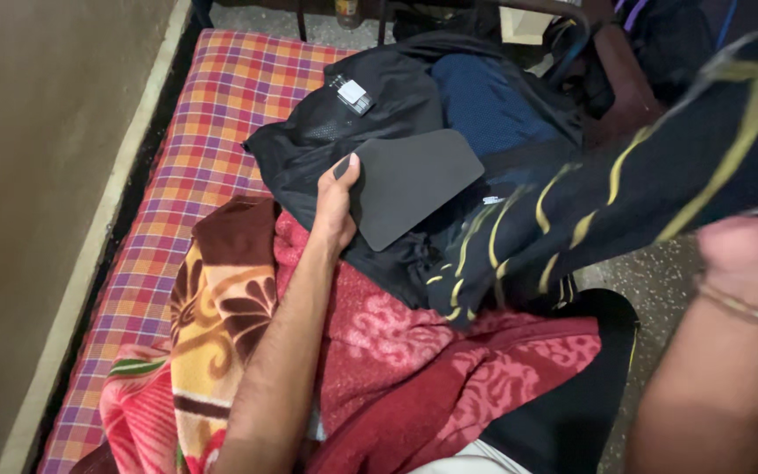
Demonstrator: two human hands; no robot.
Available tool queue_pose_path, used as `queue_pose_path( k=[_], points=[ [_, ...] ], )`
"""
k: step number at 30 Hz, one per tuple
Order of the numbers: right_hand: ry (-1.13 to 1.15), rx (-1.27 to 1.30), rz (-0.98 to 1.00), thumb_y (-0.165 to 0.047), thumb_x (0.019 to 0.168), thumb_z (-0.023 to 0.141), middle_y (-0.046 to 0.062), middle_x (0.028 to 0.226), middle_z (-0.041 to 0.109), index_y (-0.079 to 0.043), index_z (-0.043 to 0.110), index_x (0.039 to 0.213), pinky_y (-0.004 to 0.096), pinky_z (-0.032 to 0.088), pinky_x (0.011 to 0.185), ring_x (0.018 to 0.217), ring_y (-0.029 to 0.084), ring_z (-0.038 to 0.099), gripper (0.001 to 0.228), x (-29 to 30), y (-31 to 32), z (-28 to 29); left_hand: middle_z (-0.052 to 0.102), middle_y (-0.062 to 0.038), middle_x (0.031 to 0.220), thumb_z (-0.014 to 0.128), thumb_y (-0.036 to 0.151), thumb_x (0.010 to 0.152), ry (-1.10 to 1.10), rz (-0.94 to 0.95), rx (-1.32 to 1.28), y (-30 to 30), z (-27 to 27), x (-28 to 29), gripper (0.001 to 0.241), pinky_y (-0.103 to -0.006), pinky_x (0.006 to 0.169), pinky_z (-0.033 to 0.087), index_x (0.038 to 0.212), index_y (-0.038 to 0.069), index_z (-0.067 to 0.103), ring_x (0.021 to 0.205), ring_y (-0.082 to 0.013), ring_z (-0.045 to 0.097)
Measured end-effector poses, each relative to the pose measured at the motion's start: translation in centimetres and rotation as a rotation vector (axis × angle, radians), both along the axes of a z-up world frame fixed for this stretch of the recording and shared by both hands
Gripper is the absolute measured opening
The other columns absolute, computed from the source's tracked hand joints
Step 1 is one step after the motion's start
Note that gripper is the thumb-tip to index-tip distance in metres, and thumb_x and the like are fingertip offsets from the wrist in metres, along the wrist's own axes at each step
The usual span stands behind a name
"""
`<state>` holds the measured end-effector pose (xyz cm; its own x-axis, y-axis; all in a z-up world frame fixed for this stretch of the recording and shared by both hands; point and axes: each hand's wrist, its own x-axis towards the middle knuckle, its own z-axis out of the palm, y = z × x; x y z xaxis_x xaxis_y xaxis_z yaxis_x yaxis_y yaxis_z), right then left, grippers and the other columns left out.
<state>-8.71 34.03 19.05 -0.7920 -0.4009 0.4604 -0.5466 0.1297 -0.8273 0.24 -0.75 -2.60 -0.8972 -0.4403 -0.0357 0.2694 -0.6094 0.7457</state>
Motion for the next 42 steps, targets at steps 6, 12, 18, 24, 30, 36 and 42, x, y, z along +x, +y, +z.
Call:
queue_pose_path(
  k=[6,12,18,24,30,36,42],
  points=[
    [-0.144,0.006,0.493,0.005,0.094,0.049,0.012,0.099,0.076,-0.003,0.057,0.139,0.027,0.059,0.062,0.064,0.017,0.071,0.046,6.0,-10.3,2.8,0.073,-0.01,0.112,0.06,0.025,0.104,-0.013,-0.036,0.004,-0.2,0.5,0.2,0.036,-0.0343,0.088,0.058,0.126,-0.002,0.066,0.096,-0.0189,0.071],
    [0.523,0.309,0.43,-0.011,0.084,0.072,0.029,0.116,0.067,-0.002,0.062,0.126,0.044,0.054,0.087,0.102,0.042,0.068,0.044,8.5,-20.3,-11.8,0.065,-0.013,0.131,0.05,0.036,0.109,0.119,-0.196,0.19,-0.7,1.9,1.1,0.052,-0.0379,0.102,0.052,0.151,0.005,0.052,0.113,-0.0233,0.065],
    [0.401,0.583,0.497,-0.021,0.1,0.052,0.028,0.106,0.067,-0.001,0.049,0.151,0.052,0.05,0.081,0.093,0.044,0.067,0.054,6.2,-19.2,-17.4,0.063,-0.01,0.139,0.046,0.041,0.108,0.059,-0.233,0.279,-1.1,2.1,1.1,0.056,-0.0379,0.113,0.045,0.151,0.006,0.051,0.128,-0.0246,0.059],
    [0.384,0.628,0.321,-0.028,0.106,0.046,0.022,0.095,0.07,-0.014,0.05,0.152,0.053,0.05,0.072,0.085,0.04,0.068,0.048,5.5,-21.5,-18.4,0.067,-0.014,0.133,0.045,0.049,0.104,0.049,-0.257,0.31,-2.2,-0.4,-0.3,0.058,-0.04,0.103,0.051,0.143,0.008,0.057,0.118,-0.028,0.065],
    [0.206,0.631,-0.055,-0.015,0.102,0.039,0.023,0.098,0.067,-0.007,0.034,0.164,0.051,0.052,0.073,0.087,0.04,0.068,0.063,1.1,-23.5,-22.0,0.071,-0.009,0.125,0.049,0.048,0.104,-0.034,-0.232,0.359,-1.9,-2.8,-1.5,0.053,-0.0369,0.098,0.058,0.132,0.005,0.064,0.111,-0.0227,0.069],
    [0.525,0.551,0.146,-0.01,0.1,0.046,0.029,0.118,0.068,-0.002,0.036,0.158,0.051,0.052,0.086,0.103,0.042,0.068,0.059,3.7,-23.8,-21.3,0.069,-0.014,0.115,0.05,0.052,0.114,0.028,-0.157,0.256,-1.7,-1.5,-0.4,0.057,-0.0431,0.094,0.056,0.131,-0.002,0.06,0.103,-0.0264,0.068],
    [0.583,0.419,0.386,-0.017,0.102,0.046,0.027,0.12,0.068,-0.009,0.039,0.158,0.052,0.051,0.092,0.109,0.043,0.068,0.057,6.4,-20.6,-18.2,0.071,-0.012,0.125,0.046,0.046,0.105,-0.013,-0.138,0.262,-1.6,-0.6,0.1,0.056,-0.0385,0.103,0.054,0.136,0.002,0.062,0.114,-0.0247,0.068]
  ],
)
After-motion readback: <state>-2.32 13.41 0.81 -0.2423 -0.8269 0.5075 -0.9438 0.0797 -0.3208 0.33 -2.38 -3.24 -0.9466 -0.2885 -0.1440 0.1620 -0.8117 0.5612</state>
